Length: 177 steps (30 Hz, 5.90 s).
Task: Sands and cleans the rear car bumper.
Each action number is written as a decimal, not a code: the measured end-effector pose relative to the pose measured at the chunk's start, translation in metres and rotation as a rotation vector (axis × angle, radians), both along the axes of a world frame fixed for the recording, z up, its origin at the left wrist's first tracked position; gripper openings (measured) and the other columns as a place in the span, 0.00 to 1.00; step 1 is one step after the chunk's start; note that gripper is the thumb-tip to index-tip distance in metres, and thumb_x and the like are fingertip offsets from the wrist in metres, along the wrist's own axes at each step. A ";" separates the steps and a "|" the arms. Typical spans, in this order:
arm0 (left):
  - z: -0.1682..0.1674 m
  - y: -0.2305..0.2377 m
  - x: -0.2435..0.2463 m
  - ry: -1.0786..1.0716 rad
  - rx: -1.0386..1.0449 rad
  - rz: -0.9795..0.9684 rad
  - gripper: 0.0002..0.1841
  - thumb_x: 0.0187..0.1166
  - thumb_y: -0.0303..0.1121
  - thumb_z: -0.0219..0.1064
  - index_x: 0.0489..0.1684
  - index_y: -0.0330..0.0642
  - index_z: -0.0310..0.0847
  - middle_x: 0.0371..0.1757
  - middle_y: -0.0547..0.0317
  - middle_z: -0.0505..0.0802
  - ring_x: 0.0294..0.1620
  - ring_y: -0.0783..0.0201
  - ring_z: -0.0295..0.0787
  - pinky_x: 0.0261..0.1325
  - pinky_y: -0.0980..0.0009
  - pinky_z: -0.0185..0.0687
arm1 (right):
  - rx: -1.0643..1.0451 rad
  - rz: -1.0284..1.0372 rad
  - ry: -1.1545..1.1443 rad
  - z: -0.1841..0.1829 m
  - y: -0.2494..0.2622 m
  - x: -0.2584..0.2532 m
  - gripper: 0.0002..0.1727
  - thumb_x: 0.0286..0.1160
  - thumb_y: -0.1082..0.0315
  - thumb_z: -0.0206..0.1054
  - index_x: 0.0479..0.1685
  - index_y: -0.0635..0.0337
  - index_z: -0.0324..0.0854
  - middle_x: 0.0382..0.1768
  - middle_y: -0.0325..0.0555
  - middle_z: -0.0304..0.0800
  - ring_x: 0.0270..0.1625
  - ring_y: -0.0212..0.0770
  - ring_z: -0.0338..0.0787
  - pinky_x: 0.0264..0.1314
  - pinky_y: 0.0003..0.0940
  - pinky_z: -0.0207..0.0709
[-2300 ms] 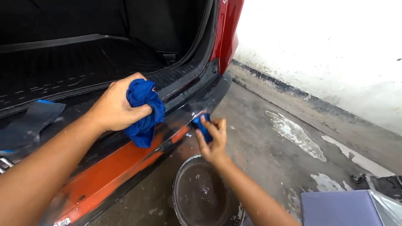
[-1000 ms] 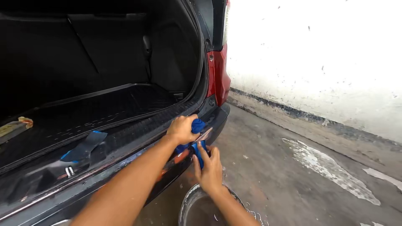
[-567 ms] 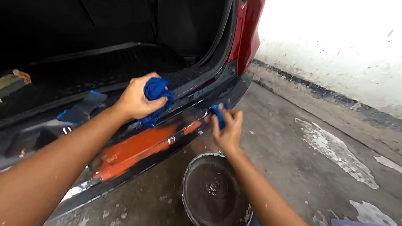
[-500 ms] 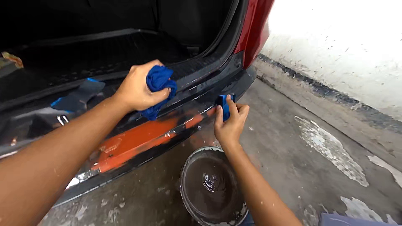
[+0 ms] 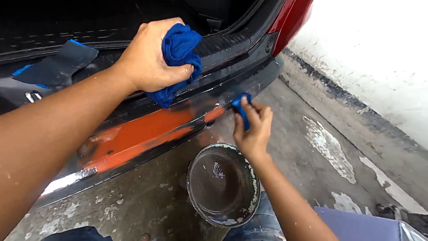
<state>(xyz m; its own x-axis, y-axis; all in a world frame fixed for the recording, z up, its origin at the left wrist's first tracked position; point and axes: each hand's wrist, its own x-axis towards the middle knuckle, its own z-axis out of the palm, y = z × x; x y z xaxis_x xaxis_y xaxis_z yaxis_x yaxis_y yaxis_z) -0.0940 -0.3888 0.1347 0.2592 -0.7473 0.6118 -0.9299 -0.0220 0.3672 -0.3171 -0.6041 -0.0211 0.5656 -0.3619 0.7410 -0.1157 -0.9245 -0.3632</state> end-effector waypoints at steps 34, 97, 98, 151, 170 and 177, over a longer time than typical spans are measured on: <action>0.000 0.000 0.001 -0.028 0.007 0.041 0.23 0.63 0.50 0.73 0.51 0.45 0.83 0.43 0.64 0.91 0.45 0.78 0.87 0.50 0.73 0.84 | 0.038 -0.036 -0.069 0.004 0.011 0.015 0.24 0.78 0.53 0.67 0.70 0.51 0.87 0.51 0.58 0.83 0.52 0.54 0.85 0.45 0.48 0.83; -0.003 0.000 -0.007 -0.069 0.016 0.138 0.23 0.62 0.50 0.71 0.54 0.50 0.84 0.46 0.66 0.94 0.47 0.76 0.90 0.51 0.67 0.87 | 0.327 -0.106 -0.210 0.009 -0.009 0.036 0.26 0.80 0.49 0.67 0.74 0.47 0.84 0.54 0.53 0.78 0.54 0.48 0.81 0.52 0.47 0.82; -0.003 0.000 -0.006 -0.068 0.017 0.139 0.23 0.62 0.50 0.71 0.54 0.51 0.84 0.45 0.67 0.94 0.47 0.77 0.90 0.51 0.67 0.87 | 0.278 -0.026 -0.196 0.000 0.002 0.025 0.25 0.80 0.50 0.67 0.75 0.47 0.83 0.53 0.51 0.78 0.54 0.46 0.81 0.50 0.45 0.82; 0.004 -0.011 -0.001 -0.039 -0.022 0.015 0.10 0.63 0.41 0.72 0.39 0.51 0.86 0.34 0.70 0.90 0.38 0.75 0.86 0.40 0.67 0.81 | 0.082 0.150 -0.146 -0.003 0.105 0.011 0.25 0.76 0.55 0.70 0.71 0.54 0.84 0.54 0.52 0.76 0.54 0.44 0.80 0.51 0.39 0.79; 0.006 -0.012 -0.018 -0.224 0.272 0.228 0.37 0.53 0.58 0.79 0.64 0.51 0.83 0.58 0.57 0.92 0.61 0.54 0.90 0.61 0.45 0.85 | -0.004 0.069 0.056 0.008 0.107 -0.011 0.24 0.77 0.58 0.65 0.75 0.35 0.83 0.68 0.49 0.83 0.64 0.52 0.84 0.54 0.54 0.80; 0.003 -0.021 -0.042 -0.483 0.433 0.223 0.18 0.51 0.38 0.83 0.41 0.53 0.86 0.41 0.61 0.93 0.51 0.53 0.91 0.55 0.46 0.86 | 0.145 -0.080 0.100 0.026 0.110 -0.001 0.26 0.80 0.56 0.64 0.79 0.42 0.79 0.68 0.58 0.81 0.66 0.61 0.82 0.55 0.61 0.81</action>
<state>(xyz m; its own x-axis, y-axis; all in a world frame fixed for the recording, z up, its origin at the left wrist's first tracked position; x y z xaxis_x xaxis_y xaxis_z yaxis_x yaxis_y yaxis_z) -0.1360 -0.4095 0.1376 0.2084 -0.9112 0.3553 -0.9433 -0.2832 -0.1730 -0.3182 -0.4940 0.0048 0.5990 -0.5072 0.6197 -0.2284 -0.8499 -0.4749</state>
